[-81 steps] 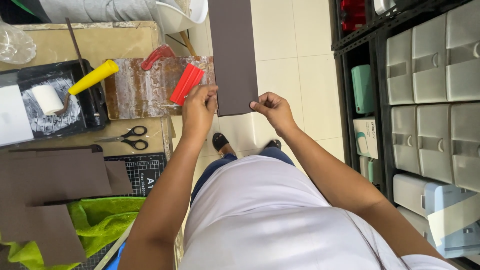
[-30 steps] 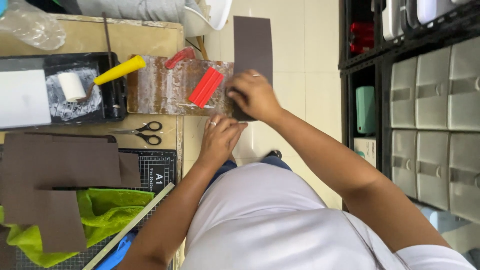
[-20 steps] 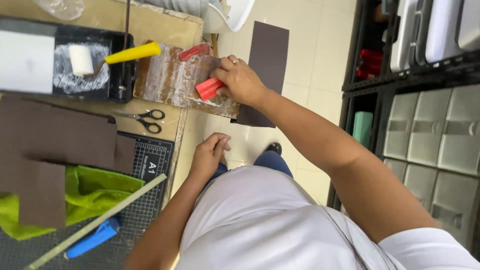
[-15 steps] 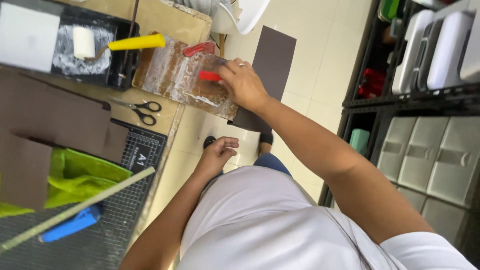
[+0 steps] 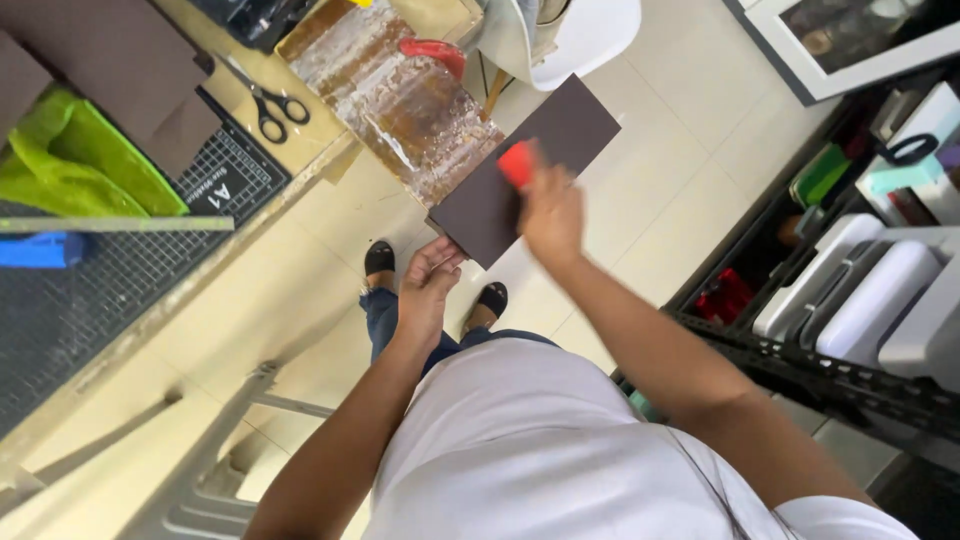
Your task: A person is seen applying glue to cardboard pieces using a roller and then smoothing paper over them with a red scraper tool to ensure a flat finish.
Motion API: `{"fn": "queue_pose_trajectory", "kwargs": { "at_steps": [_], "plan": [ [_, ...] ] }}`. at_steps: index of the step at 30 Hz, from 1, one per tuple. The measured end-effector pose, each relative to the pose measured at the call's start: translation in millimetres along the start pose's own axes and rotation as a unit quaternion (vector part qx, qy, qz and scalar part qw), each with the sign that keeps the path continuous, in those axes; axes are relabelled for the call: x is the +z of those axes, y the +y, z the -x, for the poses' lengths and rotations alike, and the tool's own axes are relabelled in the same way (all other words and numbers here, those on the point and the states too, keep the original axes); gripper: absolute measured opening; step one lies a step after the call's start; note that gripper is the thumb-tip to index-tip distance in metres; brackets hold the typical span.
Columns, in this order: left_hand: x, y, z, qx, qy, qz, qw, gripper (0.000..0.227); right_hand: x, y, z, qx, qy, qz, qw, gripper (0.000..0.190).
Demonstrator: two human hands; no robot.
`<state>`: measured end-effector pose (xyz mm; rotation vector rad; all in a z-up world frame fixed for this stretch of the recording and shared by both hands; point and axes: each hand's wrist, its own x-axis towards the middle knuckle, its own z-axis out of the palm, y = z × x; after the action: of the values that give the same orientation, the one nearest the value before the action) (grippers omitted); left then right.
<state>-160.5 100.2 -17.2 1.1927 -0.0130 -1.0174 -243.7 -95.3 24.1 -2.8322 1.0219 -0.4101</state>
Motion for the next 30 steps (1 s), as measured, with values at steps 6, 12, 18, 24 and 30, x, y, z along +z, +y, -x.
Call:
{"fn": "queue_pose_trajectory", "kwargs": {
  "at_steps": [6, 12, 18, 24, 30],
  "plan": [
    [2, -41, -5, 0.071, 0.056, 0.018, 0.996, 0.056, 10, -17, 23, -0.157, 0.028, 0.008, 0.987, 0.053],
    [11, -43, 1, 0.092, 0.071, 0.027, 0.993, 0.05, 30, 14, 22, -0.127, 0.035, -0.003, 0.991, 0.052],
    [1, -38, -7, 0.081, 0.049, 0.028, 0.995, 0.053, 39, 7, 8, -0.263, -0.008, -0.038, 0.964, 0.045],
    [-10, -40, -15, 0.06, 0.021, 0.031, 0.998, 0.054, 22, 27, -4, -0.383, -0.046, -0.074, 0.92, 0.027],
    [-7, -26, -8, 0.031, 0.008, 0.03, 0.999, 0.053, 32, -2, -32, -0.43, -0.008, -0.05, 0.901, 0.029]
  ]
}}
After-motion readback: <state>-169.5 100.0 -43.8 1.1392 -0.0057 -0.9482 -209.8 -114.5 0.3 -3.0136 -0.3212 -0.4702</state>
